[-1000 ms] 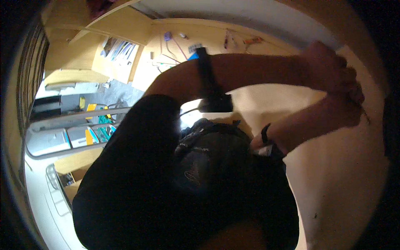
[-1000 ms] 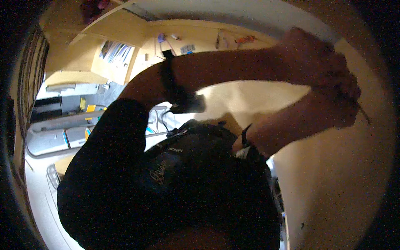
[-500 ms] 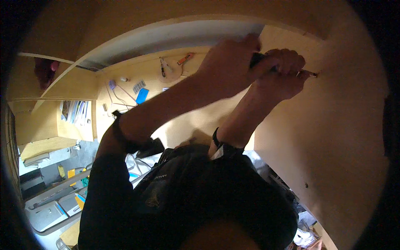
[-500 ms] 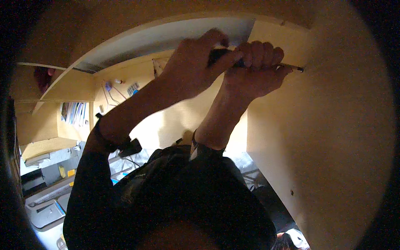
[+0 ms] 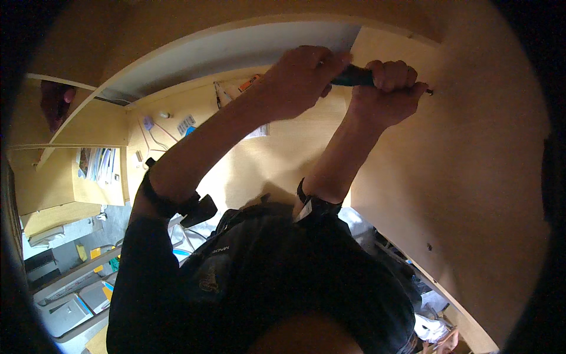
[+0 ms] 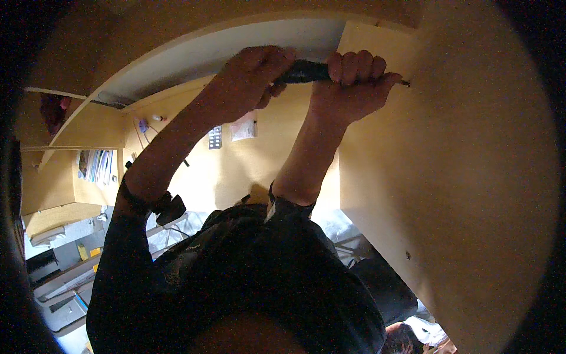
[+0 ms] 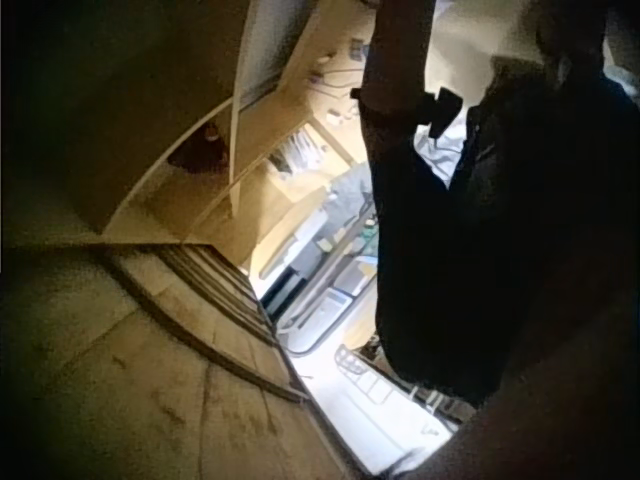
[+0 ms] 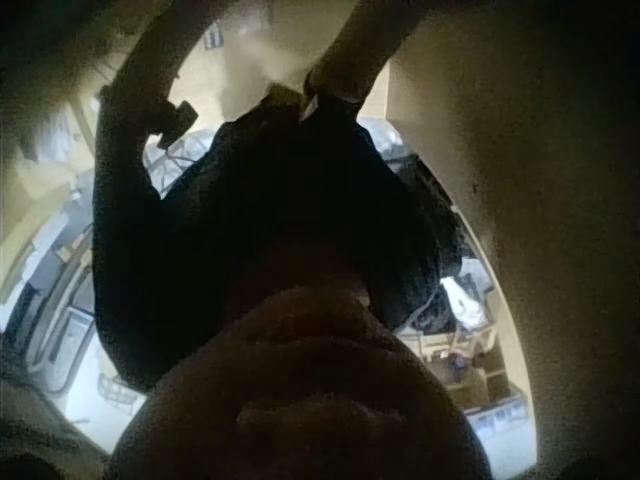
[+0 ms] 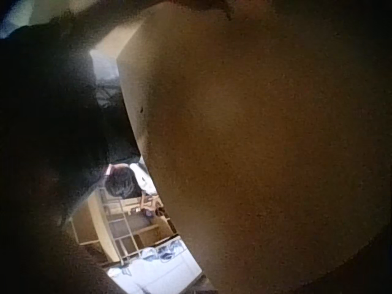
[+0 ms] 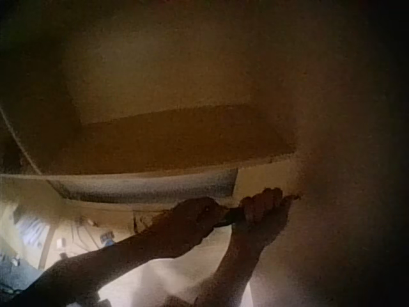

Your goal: The person uses a screwdriver to tighten screws on a wooden drawer and a cabinet frame in a room.

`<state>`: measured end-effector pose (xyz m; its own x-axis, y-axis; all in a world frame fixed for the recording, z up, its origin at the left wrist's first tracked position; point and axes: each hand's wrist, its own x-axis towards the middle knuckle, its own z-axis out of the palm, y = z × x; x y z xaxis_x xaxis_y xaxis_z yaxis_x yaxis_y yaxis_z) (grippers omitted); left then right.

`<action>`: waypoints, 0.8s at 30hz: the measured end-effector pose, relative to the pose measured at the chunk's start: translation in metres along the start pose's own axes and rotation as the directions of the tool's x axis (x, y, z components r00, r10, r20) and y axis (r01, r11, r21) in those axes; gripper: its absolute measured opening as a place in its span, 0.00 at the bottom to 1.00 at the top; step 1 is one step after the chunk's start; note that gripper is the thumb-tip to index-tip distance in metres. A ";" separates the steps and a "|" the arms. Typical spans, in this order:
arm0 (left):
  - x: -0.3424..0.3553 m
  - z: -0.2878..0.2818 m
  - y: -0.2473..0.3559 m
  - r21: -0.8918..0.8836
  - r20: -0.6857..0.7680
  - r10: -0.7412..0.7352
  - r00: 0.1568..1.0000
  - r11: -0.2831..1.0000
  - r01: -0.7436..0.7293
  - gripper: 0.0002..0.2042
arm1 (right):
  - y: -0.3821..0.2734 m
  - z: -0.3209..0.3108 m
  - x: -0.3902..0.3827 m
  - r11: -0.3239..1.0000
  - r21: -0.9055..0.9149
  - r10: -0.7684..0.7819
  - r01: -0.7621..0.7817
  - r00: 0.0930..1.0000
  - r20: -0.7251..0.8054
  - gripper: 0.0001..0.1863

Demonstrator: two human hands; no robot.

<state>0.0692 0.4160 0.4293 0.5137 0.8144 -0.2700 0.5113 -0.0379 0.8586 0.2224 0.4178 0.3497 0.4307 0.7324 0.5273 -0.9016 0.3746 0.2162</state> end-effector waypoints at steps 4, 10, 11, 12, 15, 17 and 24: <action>-0.001 0.017 -0.010 0.245 -0.140 0.356 0.924 0.917 -0.316 0.13 | 0.002 0.006 -0.005 1.000 -0.010 -0.016 0.016 1.000 -0.023 0.23; -0.002 0.023 -0.045 0.539 -0.040 0.686 0.727 0.627 -0.562 0.17 | 0.042 0.046 -0.020 0.859 -0.506 -0.449 0.079 0.590 -0.670 0.22; -0.003 0.019 -0.040 0.453 -0.078 0.736 0.672 0.627 -0.634 0.18 | 0.035 0.036 -0.022 0.939 -0.309 -0.305 0.148 0.774 -0.556 0.20; -0.007 0.019 -0.041 0.449 -0.067 0.741 0.668 0.620 -0.643 0.18 | 0.031 0.024 -0.026 0.985 -0.091 -0.171 0.148 0.911 -0.375 0.19; -0.018 0.015 -0.040 0.120 -0.190 0.343 0.920 0.938 -0.325 0.15 | 0.039 -0.007 -0.026 0.989 0.000 -0.146 0.146 0.987 -0.063 0.18; -0.009 0.006 -0.038 -0.067 -0.123 0.172 0.977 0.981 -0.181 0.14 | 0.044 -0.012 -0.023 0.984 0.077 -0.154 0.158 0.987 -0.054 0.19; 0.014 0.016 -0.047 0.462 -0.257 0.688 0.679 0.704 -0.539 0.09 | 0.049 0.011 -0.014 0.908 -0.377 -0.356 0.182 0.810 -0.467 0.17</action>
<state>0.0636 0.4202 0.3784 0.5236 0.6754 0.5193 0.4015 -0.7332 0.5489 0.1720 0.4191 0.3619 0.6877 0.7252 -0.0338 -0.7259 0.6876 -0.0172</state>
